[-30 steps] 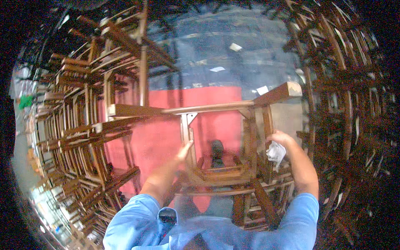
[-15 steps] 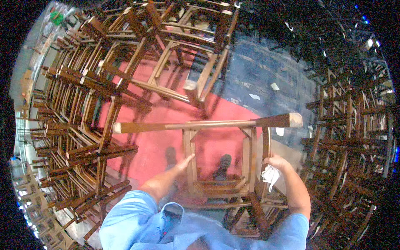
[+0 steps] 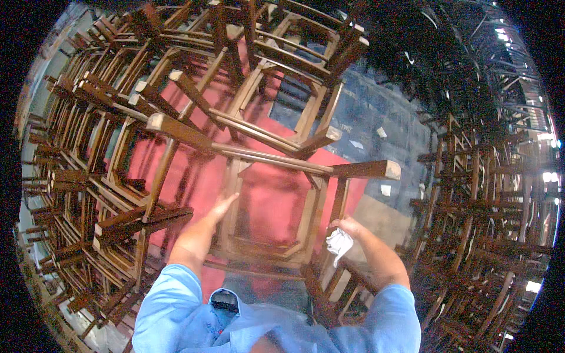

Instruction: The person wipes wooden chairs with a white cloth in a room filled with stacked chairs. They lift and rotate chairs to wipe different parts, then place them back among the stacks.

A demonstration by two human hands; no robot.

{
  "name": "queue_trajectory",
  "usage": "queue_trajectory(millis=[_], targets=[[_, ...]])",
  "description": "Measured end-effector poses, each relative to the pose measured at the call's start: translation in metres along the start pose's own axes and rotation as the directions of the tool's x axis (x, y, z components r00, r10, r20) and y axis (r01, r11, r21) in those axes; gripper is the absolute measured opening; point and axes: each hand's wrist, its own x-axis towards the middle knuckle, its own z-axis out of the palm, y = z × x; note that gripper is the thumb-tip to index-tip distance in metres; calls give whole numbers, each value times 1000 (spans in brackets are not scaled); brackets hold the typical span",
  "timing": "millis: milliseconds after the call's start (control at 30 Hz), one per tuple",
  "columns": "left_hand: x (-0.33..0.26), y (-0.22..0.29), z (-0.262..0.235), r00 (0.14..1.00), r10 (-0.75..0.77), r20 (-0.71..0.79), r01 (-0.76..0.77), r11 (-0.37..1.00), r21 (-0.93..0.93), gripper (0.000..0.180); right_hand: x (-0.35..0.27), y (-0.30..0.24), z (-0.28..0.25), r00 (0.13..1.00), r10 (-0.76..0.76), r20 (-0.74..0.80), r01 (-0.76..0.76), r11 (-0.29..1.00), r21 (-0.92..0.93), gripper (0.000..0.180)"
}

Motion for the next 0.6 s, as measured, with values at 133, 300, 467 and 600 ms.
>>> queue_trajectory(millis=[133, 300, 467, 600], targets=[[66, -50, -45, 1000, 24, -14, -24, 999, 36, 110, 31, 23, 57, 996, -86, 6, 85, 992, 98, 24], [91, -21, -81, 999, 25, 43, -27, 999, 48, 109, 62, 10, 88, 999, -5, 37, -2, 983, 182, 21], [129, 6, -103, 999, -28, 43, 23, 994, 105, 105, 98, 2, 114, 995, -100, -7, 99, 964, 247, 23], [176, -7, -122, 998, -61, 13, 60, 993, 99, 97, 112, -21, 132, 999, 33, -24, -26, 973, 230, 22]])
